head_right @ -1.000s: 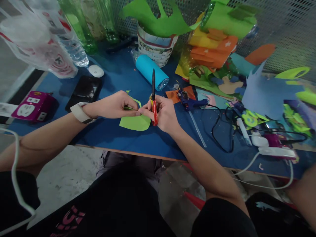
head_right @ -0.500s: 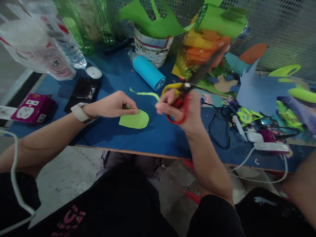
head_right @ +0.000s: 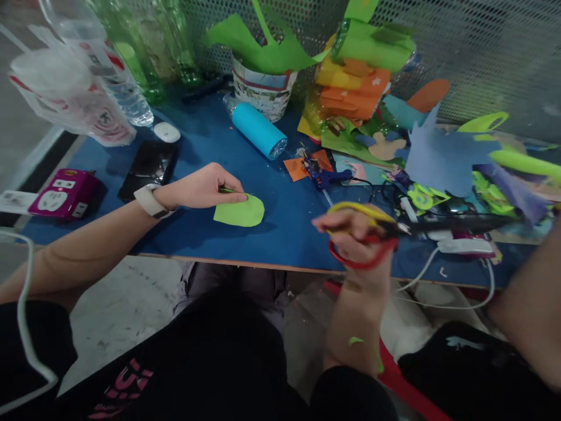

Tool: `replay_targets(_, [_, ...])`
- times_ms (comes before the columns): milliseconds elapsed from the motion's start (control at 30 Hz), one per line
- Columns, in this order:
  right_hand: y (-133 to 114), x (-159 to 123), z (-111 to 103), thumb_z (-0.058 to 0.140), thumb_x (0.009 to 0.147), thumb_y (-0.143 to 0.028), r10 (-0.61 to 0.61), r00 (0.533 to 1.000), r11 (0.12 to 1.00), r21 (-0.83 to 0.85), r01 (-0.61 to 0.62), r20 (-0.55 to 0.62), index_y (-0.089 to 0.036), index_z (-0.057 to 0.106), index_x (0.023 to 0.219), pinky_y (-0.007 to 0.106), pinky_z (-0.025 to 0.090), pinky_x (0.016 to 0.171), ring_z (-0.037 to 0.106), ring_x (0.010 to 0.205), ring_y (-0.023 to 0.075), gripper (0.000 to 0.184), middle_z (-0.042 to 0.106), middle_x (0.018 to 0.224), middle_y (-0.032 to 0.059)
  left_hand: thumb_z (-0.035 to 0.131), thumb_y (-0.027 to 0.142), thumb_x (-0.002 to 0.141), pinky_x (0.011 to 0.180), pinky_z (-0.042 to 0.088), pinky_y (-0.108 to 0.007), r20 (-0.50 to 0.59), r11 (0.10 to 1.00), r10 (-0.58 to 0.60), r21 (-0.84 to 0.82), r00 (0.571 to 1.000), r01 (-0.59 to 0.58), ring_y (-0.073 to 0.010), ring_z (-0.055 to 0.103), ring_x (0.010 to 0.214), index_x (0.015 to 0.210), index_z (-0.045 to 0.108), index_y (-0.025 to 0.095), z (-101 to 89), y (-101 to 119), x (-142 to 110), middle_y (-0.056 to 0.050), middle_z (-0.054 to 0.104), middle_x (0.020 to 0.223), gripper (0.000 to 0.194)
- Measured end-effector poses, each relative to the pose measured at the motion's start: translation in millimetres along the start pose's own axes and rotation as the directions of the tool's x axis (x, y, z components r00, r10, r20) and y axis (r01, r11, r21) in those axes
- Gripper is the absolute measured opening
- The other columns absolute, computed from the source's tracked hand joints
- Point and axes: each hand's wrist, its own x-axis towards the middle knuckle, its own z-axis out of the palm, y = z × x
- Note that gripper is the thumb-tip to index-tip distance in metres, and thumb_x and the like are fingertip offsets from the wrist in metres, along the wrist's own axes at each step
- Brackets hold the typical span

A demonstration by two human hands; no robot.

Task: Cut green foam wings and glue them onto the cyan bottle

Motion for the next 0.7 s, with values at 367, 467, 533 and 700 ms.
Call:
replay_targets(367, [38.4, 30.2, 33.5, 0.102, 0.085, -0.073, -0.036, 0.997, 0.998, -0.046, 0.033, -0.067, -0.026, 0.064, 0.080, 0.044, 0.064, 0.077, 0.078, 0.083, 0.0272, 0.061, 0.090, 0.104, 0.0110, 0.076, 0.036, 0.106, 0.058, 0.032, -0.029, 0.041, 0.994, 0.107, 0.025, 0.993, -0.108, -0.0100, 0.043, 0.056, 0.076, 0.078, 0.020, 5.7, 8.5, 0.8, 0.002, 0.063, 0.062, 0.034])
replay_targets(467, [40.9, 33.3, 36.7, 0.102, 0.087, -0.070, -0.042, 0.997, 0.998, -0.047, 0.039, -0.063, -0.025, 0.065, 0.080, 0.040, 0.057, 0.070, 0.070, 0.074, 0.0221, 0.059, 0.086, 0.096, 0.0090, 0.075, 0.035, 0.107, 0.059, 0.033, -0.030, 0.049, 0.993, 0.109, 0.037, 0.993, -0.110, -0.0098, 0.044, 0.056, 0.078, 0.079, 0.020, 5.9, 7.3, 0.3, 0.001, 0.065, 0.063, 0.033])
replay_targets(533, [42.4, 33.7, 37.4, 0.101, 0.088, -0.069, -0.048, 0.998, 0.998, -0.035, 0.047, -0.046, -0.025, 0.065, 0.080, 0.039, 0.057, 0.071, 0.070, 0.075, 0.0223, 0.057, 0.084, 0.093, 0.0078, 0.073, 0.033, 0.108, 0.060, 0.032, -0.030, 0.056, 0.991, 0.116, 0.056, 0.992, -0.119, -0.0094, 0.041, 0.056, 0.075, 0.076, 0.019, 6.1, 6.7, 0.2, 0.001, 0.062, 0.062, 0.036])
replay_targets(700, [50.4, 34.2, 37.7, 0.100, 0.093, -0.064, -0.126, 0.990, 0.992, -0.037, 0.124, -0.069, -0.024, 0.066, 0.082, 0.036, 0.058, 0.075, 0.072, 0.078, 0.0210, 0.053, 0.083, 0.092, 0.0055, 0.075, 0.032, 0.109, 0.060, 0.031, -0.031, 0.059, 0.988, 0.130, 0.082, 0.990, -0.134, -0.0096, 0.040, 0.055, 0.072, 0.073, 0.019, 7.1, 4.9, 0.4, 0.002, 0.059, 0.061, 0.039])
